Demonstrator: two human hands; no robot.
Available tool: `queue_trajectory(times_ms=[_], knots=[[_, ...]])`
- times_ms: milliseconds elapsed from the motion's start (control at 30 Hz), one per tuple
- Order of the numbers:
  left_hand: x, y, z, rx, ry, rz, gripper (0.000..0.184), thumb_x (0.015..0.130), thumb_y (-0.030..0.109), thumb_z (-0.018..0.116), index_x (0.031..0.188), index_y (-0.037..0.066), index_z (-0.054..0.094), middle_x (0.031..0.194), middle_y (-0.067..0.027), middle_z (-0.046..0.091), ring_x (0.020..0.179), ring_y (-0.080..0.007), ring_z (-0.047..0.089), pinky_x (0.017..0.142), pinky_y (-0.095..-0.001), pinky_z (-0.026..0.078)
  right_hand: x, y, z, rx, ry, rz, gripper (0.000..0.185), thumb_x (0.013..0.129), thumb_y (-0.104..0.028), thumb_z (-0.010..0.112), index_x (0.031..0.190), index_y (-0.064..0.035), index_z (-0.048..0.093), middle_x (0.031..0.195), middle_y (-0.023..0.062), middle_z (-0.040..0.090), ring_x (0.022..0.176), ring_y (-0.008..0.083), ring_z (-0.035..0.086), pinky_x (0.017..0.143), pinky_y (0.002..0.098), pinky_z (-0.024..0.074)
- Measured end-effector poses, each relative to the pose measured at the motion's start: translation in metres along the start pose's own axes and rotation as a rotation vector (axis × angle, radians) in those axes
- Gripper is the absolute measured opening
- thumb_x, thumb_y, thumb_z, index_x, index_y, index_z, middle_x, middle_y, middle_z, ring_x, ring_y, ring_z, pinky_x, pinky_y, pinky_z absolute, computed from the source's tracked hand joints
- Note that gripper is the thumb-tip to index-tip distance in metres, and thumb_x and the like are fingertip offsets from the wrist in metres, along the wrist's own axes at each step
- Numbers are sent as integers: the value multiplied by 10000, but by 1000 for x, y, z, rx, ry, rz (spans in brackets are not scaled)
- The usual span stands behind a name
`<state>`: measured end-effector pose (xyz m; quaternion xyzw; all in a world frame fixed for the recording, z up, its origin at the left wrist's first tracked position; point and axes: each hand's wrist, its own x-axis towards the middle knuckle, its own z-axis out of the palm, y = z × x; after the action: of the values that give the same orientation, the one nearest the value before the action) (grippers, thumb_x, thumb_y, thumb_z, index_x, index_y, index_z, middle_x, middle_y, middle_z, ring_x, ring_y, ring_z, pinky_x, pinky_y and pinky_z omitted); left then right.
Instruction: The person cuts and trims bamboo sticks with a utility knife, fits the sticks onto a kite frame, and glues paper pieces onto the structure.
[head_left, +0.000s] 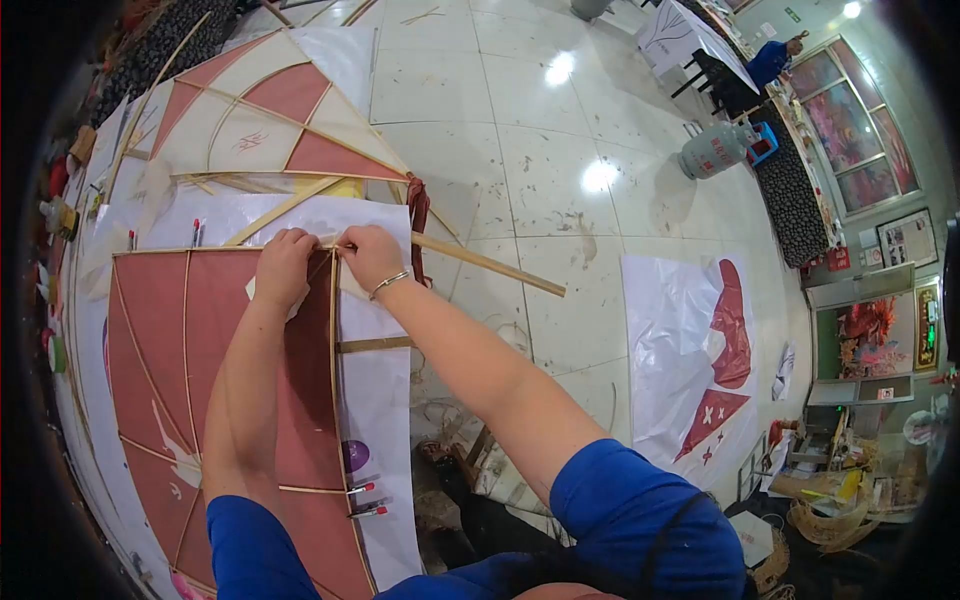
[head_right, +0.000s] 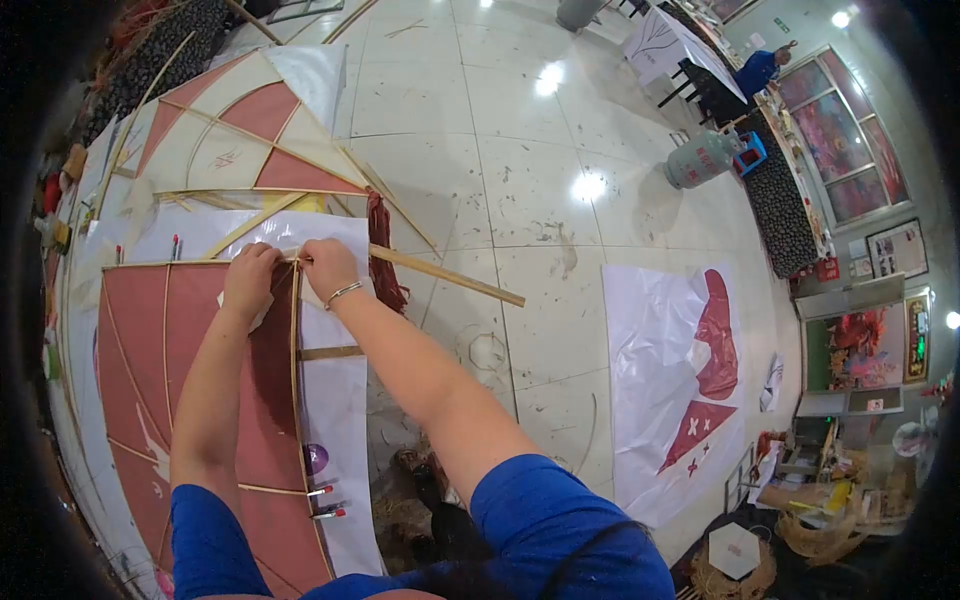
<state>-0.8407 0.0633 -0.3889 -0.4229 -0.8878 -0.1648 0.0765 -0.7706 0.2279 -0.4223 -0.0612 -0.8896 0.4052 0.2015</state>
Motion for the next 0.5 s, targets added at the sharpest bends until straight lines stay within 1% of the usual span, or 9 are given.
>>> queue_trajectory(times_ms=[100, 200, 300, 367, 467, 500], knots=[[0, 4, -2, 13, 27, -6, 132, 765, 66, 554, 875, 82, 625, 886, -80, 607, 885, -278, 567, 774, -380, 474, 1, -2, 1, -11, 3, 5, 91, 735, -148, 698, 772, -80, 649, 743, 98, 649, 763, 298, 604, 682, 415, 477], [0, 5, -4, 14, 33, -12, 135, 753, 63, 559, 869, 80, 625, 883, -82, 606, 888, -280, 566, 775, -381, 473, 0, -7, -1, 12, -11, 72, 85, 744, -145, 685, 779, -79, 644, 742, 102, 646, 766, 300, 603, 686, 417, 479], [2, 6, -5, -1, 29, -23, 124, 738, 63, 572, 840, 77, 640, 867, -77, 612, 890, -282, 571, 774, -384, 476, 1, -5, 2, -16, -36, 67, 73, 753, -147, 674, 777, -90, 634, 759, 119, 634, 791, 319, 600, 693, 442, 476], [0, 3, -2, -34, 18, -52, 123, 727, 61, 581, 824, 79, 654, 859, -75, 619, 890, -286, 576, 772, -391, 478, 0, -3, 3, -29, -39, 35, 63, 771, -151, 645, 779, -90, 636, 765, 132, 633, 791, 329, 598, 697, 451, 473], [-3, 3, -6, -62, -60, -78, 227, 732, 58, 577, 939, 77, 669, 926, -108, 628, 930, -303, 577, 811, -383, 477, 1, 2, 2, -16, -29, 13, 80, 786, -151, 599, 781, -82, 639, 777, 157, 630, 794, 351, 591, 710, 463, 467], [-4, 11, -9, -37, -31, -80, 190, 714, 74, 603, 889, 89, 675, 898, -96, 631, 912, -302, 583, 797, -392, 483, 1, 3, 5, 8, -37, 7, 92, 789, -149, 583, 782, -78, 641, 782, 167, 629, 796, 360, 588, 715, 467, 465]])
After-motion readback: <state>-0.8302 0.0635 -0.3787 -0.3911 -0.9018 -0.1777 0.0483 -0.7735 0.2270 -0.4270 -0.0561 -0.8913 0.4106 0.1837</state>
